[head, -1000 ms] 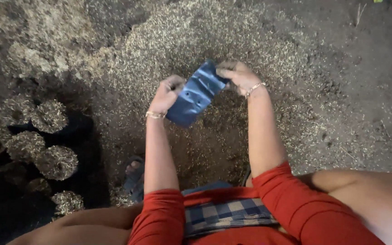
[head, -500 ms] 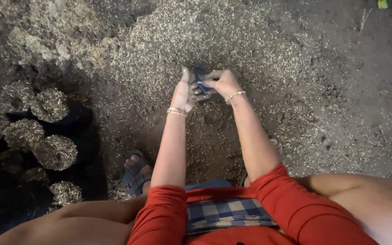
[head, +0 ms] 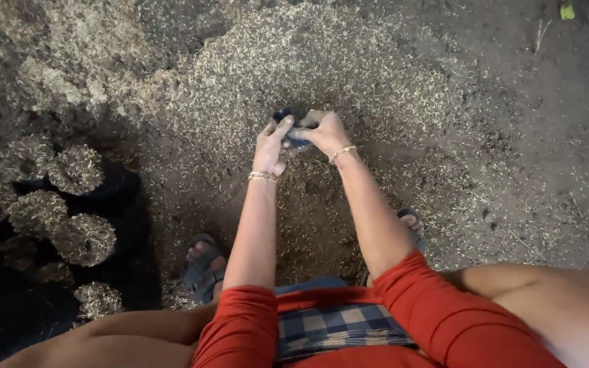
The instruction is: Filling small black plastic polybags with a soil and rice husk mixture by hand for plant nursery preparation.
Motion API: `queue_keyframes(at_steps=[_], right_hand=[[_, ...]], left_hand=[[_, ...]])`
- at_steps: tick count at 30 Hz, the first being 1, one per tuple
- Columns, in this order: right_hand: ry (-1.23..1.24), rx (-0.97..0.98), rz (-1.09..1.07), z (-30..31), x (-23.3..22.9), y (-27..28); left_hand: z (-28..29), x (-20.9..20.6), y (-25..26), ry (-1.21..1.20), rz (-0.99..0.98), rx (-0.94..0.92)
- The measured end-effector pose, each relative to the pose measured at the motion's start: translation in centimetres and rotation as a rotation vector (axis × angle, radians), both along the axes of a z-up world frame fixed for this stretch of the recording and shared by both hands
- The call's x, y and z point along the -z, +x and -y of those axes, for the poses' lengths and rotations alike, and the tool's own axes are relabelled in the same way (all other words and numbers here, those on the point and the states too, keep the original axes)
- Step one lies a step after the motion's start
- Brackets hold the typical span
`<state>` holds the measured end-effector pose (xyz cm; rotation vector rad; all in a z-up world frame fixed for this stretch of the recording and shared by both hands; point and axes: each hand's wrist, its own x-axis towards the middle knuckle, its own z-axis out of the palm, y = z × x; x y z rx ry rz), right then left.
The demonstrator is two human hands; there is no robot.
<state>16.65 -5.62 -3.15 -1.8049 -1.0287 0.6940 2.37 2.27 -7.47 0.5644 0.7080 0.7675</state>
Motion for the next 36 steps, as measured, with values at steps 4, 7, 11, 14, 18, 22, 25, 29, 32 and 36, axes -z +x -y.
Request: queue_keyframes(at_steps=[4,7,11,14,18,22,25,29,32,36], right_hand=[[-0.012,0.070,-0.174,0.5,-1.0,-1.1],[-0.009,0.214,-0.331,2.1,-1.8,0.6],[0.047,0.565,-0.568,3.2,1.6,7.1],[0.181,0.808,-0.669,7.1,-2.0,10.4],[0.126,0.966,-0.357,10.2,0.4,19.4],[0.253,0.773,-0.092,14.3,-7.5,17.7],[0.187,0.556,0.058,15.4,-12.0,15.8],[-0.091,0.195,0.303,15.4,-17.1,11.3],[-0.317,-0.043,0.268,13.2,-16.0,10.1],[0.020,-0.166,0.005,9.8,-12.8,8.7]], left_hand=[[0.0,0.8,0.2,-0.082,-0.031,-0.151],[-1.4,3.8,0.7,-0.172,-0.045,-0.276],[-1.4,4.3,1.3,-0.286,-0.067,-0.402],[-3.1,7.5,1.6,-0.370,-0.059,-0.502],[-0.9,6.0,3.5,-0.383,-0.045,-0.474],[8.4,-2.3,8.0,-0.196,-0.027,-0.033],[14.4,-7.6,10.1,-0.010,0.087,0.413],[13.4,-8.7,10.7,0.950,-0.202,0.430],[8.5,-8.7,8.6,1.251,-0.370,0.377],[5.3,-8.4,4.1,0.980,-0.186,0.650]])
